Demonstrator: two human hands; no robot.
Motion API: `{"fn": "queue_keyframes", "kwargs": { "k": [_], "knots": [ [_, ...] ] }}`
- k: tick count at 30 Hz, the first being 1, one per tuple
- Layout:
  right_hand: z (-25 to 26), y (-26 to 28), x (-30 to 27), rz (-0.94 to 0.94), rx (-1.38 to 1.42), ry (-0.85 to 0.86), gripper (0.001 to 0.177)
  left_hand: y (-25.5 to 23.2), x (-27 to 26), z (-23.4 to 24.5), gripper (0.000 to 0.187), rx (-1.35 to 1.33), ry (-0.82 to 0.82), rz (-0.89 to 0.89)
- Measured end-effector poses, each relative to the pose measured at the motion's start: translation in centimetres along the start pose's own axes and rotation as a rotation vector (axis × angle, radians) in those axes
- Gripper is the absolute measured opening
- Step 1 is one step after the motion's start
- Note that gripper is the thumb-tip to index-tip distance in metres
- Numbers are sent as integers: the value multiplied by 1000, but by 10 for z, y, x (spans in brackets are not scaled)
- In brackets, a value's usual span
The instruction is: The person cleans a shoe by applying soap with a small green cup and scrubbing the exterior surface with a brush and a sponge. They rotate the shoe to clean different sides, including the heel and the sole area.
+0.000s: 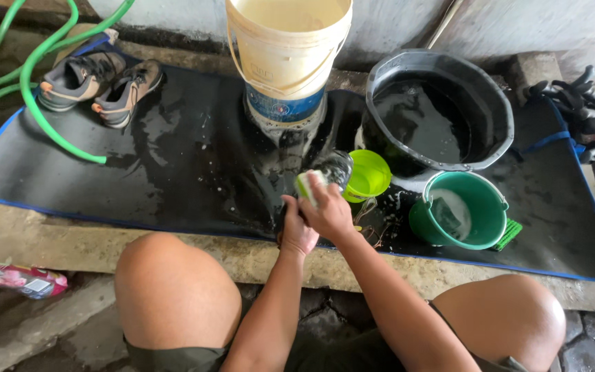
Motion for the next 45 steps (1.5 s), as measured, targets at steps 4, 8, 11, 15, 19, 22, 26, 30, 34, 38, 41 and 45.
{"fn": "queue_keyframes", "kwargs": {
  "k": [4,8,11,15,19,22,26,30,34,38,41,45],
  "knots": [
    [-5,2,-2,247,345,79,64,-13,17,-6,85,-141,158,0],
    [17,10,-8,719,-45,-309,37,-13,17,-5,79,-157,37,-33],
    [30,-9,9,461,-156,-324,56,-10,1,-4,71,-118,-16,-66],
    [44,-22,8,236,-250,-634,48,-17,-33,-37,49,77,-50,-123],
    [17,-11,-8,32,-120,-529,59,-3,41,25,66,-16,-34,32],
    [9,0,-7,43,30,-141,66,-11,-20,-33,70,-149,67,16],
    [6,20,-4,261,42,-47,63,-17,17,-9,69,-62,54,-62],
    [26,10,17,316,-254,-578,51,-20,-16,-25,53,54,-146,-112],
    [74,13,5,289,-286,-796,46,-17,-40,-57,42,-13,-57,-118],
    [38,-30,-5,-92,255,-481,61,-11,-50,-66,30,-82,3,-138],
    [-10,-38,-49,-29,325,-442,72,-22,-35,-46,23,-88,-49,-205],
    [-84,-60,-77,-56,476,-211,76,-28,-12,-22,28,10,-150,-262]
  ]
}}
Point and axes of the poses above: each hand's wrist, its own x-axis towards the middle knuckle, its own z-axis out of the back of the hand, y = z × x, the point moved 8 cm from there along x, towards the middle knuckle, and after that the axes turned 8 degrees about -x, right-handed, at the moved point
